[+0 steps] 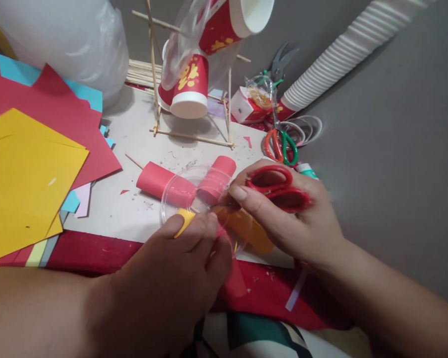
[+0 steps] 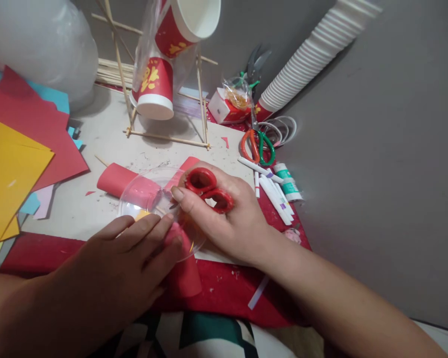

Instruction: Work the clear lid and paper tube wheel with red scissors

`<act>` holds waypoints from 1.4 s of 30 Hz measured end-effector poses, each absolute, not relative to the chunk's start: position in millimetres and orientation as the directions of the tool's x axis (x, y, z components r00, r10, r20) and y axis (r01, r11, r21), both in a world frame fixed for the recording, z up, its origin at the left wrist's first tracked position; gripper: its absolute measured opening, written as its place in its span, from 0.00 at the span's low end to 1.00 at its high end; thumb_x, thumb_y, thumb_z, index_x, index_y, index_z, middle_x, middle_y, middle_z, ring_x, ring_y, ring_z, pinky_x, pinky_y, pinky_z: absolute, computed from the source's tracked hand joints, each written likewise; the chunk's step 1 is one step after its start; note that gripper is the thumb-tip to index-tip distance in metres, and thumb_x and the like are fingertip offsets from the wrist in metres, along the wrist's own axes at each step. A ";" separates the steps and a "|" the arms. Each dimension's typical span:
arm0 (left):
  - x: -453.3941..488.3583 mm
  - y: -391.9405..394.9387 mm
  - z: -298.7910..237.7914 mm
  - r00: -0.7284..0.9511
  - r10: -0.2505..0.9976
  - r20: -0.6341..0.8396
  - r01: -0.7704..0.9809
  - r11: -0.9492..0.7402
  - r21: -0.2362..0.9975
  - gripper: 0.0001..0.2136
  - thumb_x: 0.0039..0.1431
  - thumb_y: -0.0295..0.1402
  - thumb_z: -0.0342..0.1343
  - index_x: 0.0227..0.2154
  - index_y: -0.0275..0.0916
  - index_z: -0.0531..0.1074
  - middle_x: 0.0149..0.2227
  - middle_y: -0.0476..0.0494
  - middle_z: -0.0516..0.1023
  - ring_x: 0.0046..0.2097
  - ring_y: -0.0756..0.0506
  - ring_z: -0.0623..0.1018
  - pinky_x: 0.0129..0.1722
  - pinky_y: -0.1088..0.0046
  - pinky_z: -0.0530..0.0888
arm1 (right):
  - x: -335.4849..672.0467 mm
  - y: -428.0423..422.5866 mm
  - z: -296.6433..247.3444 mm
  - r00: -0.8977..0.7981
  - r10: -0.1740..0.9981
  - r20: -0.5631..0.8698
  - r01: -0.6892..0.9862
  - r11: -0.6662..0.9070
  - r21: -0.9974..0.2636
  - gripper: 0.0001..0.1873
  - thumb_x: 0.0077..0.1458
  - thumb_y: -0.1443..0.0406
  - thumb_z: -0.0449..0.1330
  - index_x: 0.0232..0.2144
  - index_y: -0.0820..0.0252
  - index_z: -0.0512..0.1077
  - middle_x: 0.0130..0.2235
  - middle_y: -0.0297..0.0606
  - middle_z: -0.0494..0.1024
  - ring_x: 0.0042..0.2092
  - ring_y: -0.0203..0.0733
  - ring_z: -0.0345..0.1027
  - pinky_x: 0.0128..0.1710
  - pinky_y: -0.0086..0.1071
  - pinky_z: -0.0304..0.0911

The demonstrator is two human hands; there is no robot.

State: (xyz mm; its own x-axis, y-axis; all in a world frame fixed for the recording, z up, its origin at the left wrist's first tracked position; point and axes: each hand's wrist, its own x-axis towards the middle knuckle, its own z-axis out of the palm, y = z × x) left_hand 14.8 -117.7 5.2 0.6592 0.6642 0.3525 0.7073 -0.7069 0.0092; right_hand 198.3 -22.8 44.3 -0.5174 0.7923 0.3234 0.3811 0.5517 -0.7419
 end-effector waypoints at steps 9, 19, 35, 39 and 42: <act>11.5 -110.6 24.8 0.631 0.726 0.275 0.704 -0.684 0.192 0.17 0.62 0.40 0.58 0.49 0.36 0.75 0.51 0.35 0.80 0.53 0.33 0.77 0.49 0.53 0.74 | 193.0 -26.8 38.5 -0.440 0.815 0.377 0.393 0.553 -0.735 0.08 0.61 0.64 0.62 0.29 0.53 0.70 0.26 0.32 0.75 0.26 0.37 0.68 0.26 0.33 0.64; -21.1 -110.3 59.7 0.166 0.966 0.196 0.480 -0.253 0.840 0.12 0.61 0.31 0.60 0.47 0.41 0.75 0.40 0.47 0.84 0.40 0.46 0.82 0.39 0.70 0.78 | 185.7 -24.8 33.3 -0.436 0.734 0.520 0.355 0.671 -0.651 0.12 0.58 0.64 0.61 0.24 0.54 0.66 0.22 0.31 0.71 0.24 0.37 0.62 0.25 0.32 0.58; 1.8 -117.4 23.6 -0.240 0.947 -0.215 -0.044 0.211 0.976 0.32 0.49 0.31 0.67 0.57 0.35 0.64 0.27 0.51 0.77 0.22 0.54 0.71 0.24 0.78 0.67 | 184.2 -19.5 45.8 -0.446 0.885 0.132 0.238 0.260 -0.936 0.10 0.59 0.68 0.57 0.25 0.58 0.66 0.24 0.35 0.77 0.23 0.38 0.70 0.27 0.33 0.67; 4.1 -104.4 18.3 -0.243 0.944 -0.222 -0.110 0.200 0.974 0.35 0.44 0.29 0.69 0.57 0.36 0.64 0.29 0.51 0.78 0.22 0.53 0.71 0.22 0.78 0.65 | 187.2 -15.8 48.2 -0.438 0.888 0.141 0.272 0.281 -0.920 0.13 0.58 0.67 0.59 0.21 0.59 0.67 0.21 0.35 0.75 0.23 0.37 0.68 0.27 0.32 0.63; 6.4 -94.4 16.8 -0.222 0.947 -0.232 -0.165 0.198 0.966 0.32 0.42 0.26 0.68 0.52 0.35 0.67 0.29 0.50 0.78 0.24 0.52 0.73 0.24 0.78 0.67 | 188.6 -12.3 52.9 -0.467 0.874 0.134 0.302 0.300 -0.905 0.17 0.57 0.67 0.59 0.17 0.59 0.65 0.18 0.32 0.71 0.22 0.34 0.64 0.25 0.30 0.58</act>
